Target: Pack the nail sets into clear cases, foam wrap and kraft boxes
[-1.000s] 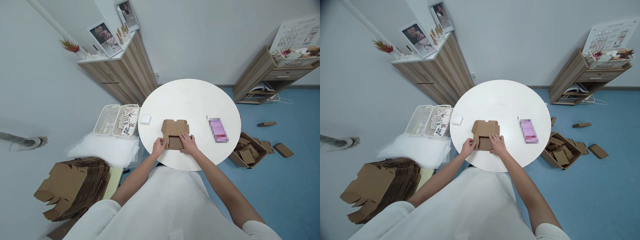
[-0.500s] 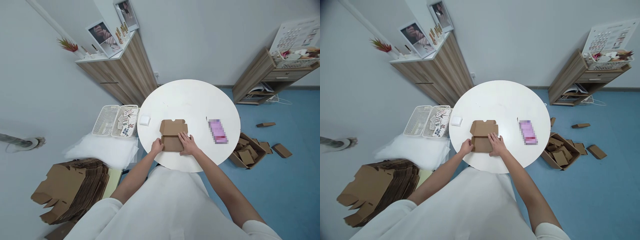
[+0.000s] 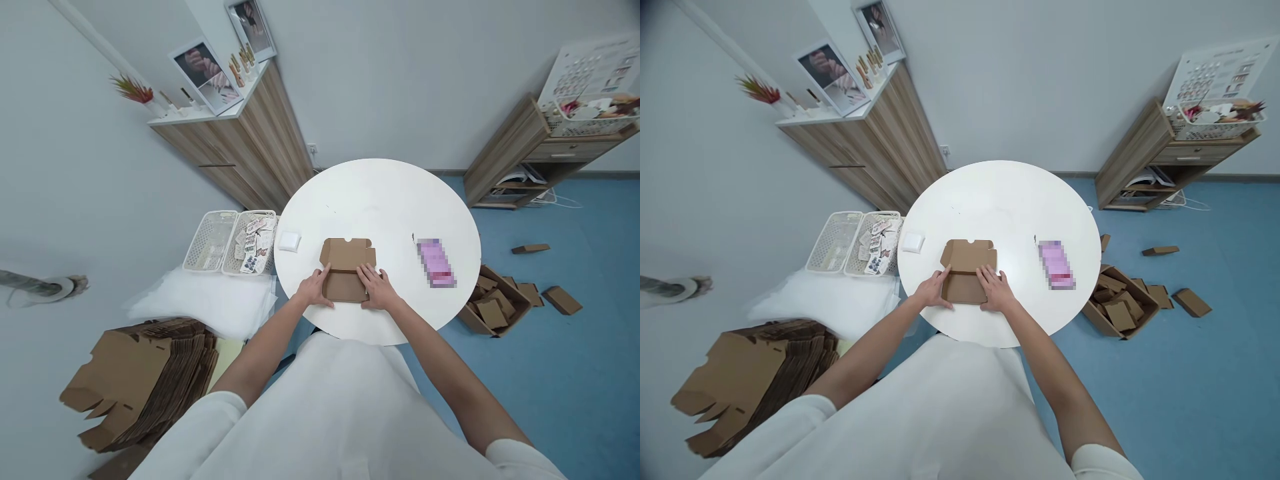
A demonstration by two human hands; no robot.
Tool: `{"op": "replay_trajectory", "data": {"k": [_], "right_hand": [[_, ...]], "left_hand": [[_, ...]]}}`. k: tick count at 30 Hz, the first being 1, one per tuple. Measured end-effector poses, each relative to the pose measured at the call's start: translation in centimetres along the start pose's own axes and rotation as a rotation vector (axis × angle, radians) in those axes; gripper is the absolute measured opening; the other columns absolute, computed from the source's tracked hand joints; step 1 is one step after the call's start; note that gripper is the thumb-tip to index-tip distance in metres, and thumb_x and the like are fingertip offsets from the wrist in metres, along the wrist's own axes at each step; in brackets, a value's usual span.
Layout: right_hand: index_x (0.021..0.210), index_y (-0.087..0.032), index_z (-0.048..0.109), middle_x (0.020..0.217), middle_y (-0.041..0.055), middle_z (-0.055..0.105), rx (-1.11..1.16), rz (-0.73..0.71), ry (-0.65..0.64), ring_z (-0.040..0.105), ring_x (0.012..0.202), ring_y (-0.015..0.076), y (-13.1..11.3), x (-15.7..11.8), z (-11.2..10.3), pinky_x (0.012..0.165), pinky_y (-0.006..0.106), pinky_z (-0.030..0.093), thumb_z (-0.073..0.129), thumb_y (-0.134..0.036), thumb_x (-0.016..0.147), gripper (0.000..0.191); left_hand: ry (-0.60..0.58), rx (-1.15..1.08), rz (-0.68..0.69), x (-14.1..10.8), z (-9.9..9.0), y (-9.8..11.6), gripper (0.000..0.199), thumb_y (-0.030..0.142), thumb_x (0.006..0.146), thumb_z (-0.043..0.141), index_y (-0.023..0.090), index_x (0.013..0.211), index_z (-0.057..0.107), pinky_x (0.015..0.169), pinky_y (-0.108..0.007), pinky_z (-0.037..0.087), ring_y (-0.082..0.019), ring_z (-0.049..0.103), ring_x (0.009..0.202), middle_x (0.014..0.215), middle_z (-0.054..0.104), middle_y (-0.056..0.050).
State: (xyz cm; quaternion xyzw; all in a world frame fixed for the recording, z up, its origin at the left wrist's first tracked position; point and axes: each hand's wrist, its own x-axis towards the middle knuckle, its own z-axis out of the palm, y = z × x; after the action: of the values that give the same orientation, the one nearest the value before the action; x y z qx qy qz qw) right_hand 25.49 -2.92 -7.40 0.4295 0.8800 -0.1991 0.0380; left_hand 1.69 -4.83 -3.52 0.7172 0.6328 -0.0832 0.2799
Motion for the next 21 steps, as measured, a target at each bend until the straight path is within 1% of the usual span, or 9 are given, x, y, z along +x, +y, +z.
{"op": "replay_trajectory", "data": {"k": [3, 6, 7, 9, 12, 14, 16, 18, 21], "right_hand": [[0.138, -0.018, -0.004, 0.145, 0.0113, 0.006, 0.039, 0.000, 0.013, -0.001, 0.132, 0.0292, 0.2, -0.3, -0.3, 0.101, 0.051, 0.009, 0.063, -0.052, 0.056, 0.111], [0.138, -0.021, -0.001, 0.146, 0.0118, 0.000, 0.180, 0.150, 0.129, -0.001, 0.132, 0.0315, 0.8, -1.3, -0.1, 0.100, 0.053, 0.012, 0.058, -0.059, 0.059, 0.106], [0.138, -0.021, -0.001, 0.145, 0.0123, 0.001, 0.271, 0.241, 0.184, 0.003, 0.132, 0.0317, 1.0, -1.8, 0.1, 0.100, 0.052, 0.016, 0.055, -0.059, 0.062, 0.102], [0.138, -0.021, -0.001, 0.143, 0.0142, 0.013, 0.525, 0.426, 0.274, 0.022, 0.128, 0.0300, 1.3, -2.8, 0.8, 0.096, 0.048, 0.029, 0.050, -0.056, 0.069, 0.093], [0.138, -0.021, 0.004, 0.132, 0.0142, 0.038, 0.942, 0.568, 0.312, 0.048, 0.109, 0.0249, 1.4, -3.7, 1.7, 0.082, 0.039, 0.045, 0.051, -0.045, 0.072, 0.085], [0.137, -0.021, 0.013, 0.126, 0.0126, 0.045, 1.110, 0.583, 0.314, 0.054, 0.100, 0.0223, 1.3, -3.9, 1.9, 0.076, 0.036, 0.048, 0.054, -0.038, 0.070, 0.080], [0.133, -0.021, 0.025, 0.122, 0.0107, 0.048, 1.174, 0.560, 0.301, 0.057, 0.091, 0.0192, 1.0, -3.8, 1.6, 0.072, 0.034, 0.049, 0.053, -0.033, 0.069, 0.071], [0.128, -0.020, 0.035, 0.115, 0.0089, 0.053, 1.177, 0.536, 0.290, 0.058, 0.081, 0.0156, 0.7, -3.6, 1.1, 0.070, 0.032, 0.049, 0.053, -0.032, 0.069, 0.064], [0.123, -0.019, 0.041, 0.105, 0.0062, 0.055, 1.118, 0.519, 0.287, 0.055, 0.070, 0.0122, 0.2, -3.2, 0.5, 0.067, 0.030, 0.048, 0.055, -0.034, 0.067, 0.061]], "left_hand": [[-0.053, 0.031, -0.015, 0.8, -0.3, 0.3, 0.120, 0.054, 0.040, 0.073, 0.028, 0.137, 0.006, 0.077, -0.034, 0.041, -0.031, 0.049, 0.102, 0.116, 0.041, -0.010], [-0.034, -0.008, -0.021, 1.2, -0.1, 0.5, 0.117, 0.052, 0.041, 0.074, 0.028, 0.137, 0.010, 0.077, -0.033, 0.040, -0.031, 0.051, 0.100, 0.115, 0.043, -0.011], [-0.022, -0.030, -0.023, 1.1, 0.0, 0.5, 0.117, 0.051, 0.041, 0.074, 0.027, 0.137, 0.012, 0.077, -0.033, 0.040, -0.031, 0.051, 0.099, 0.114, 0.044, -0.011], [0.002, -0.094, -0.023, 1.0, 0.3, 0.5, 0.118, 0.048, 0.039, 0.076, 0.027, 0.136, 0.014, 0.078, -0.033, 0.040, -0.032, 0.051, 0.100, 0.113, 0.045, -0.010], [0.029, -0.211, -0.011, 1.0, 0.8, 0.2, 0.120, 0.044, 0.035, 0.079, 0.026, 0.136, 0.016, 0.082, -0.033, 0.038, -0.032, 0.048, 0.105, 0.113, 0.047, -0.010], [0.040, -0.269, 0.011, 1.1, 1.2, 0.1, 0.122, 0.043, 0.034, 0.079, 0.025, 0.136, 0.016, 0.085, -0.034, 0.036, -0.032, 0.047, 0.108, 0.115, 0.048, -0.011], [0.046, -0.302, 0.040, 1.3, 1.6, 0.0, 0.123, 0.043, 0.034, 0.079, 0.024, 0.137, 0.014, 0.088, -0.036, 0.035, -0.033, 0.045, 0.110, 0.117, 0.047, -0.012], [0.049, -0.310, 0.057, 1.3, 1.9, 0.1, 0.123, 0.044, 0.036, 0.079, 0.024, 0.137, 0.012, 0.089, -0.038, 0.035, -0.033, 0.044, 0.111, 0.120, 0.045, -0.013], [0.039, -0.298, 0.055, 1.3, 2.2, 0.7, 0.123, 0.045, 0.037, 0.078, 0.024, 0.137, 0.011, 0.087, -0.038, 0.036, -0.033, 0.044, 0.111, 0.121, 0.045, -0.013]]}}
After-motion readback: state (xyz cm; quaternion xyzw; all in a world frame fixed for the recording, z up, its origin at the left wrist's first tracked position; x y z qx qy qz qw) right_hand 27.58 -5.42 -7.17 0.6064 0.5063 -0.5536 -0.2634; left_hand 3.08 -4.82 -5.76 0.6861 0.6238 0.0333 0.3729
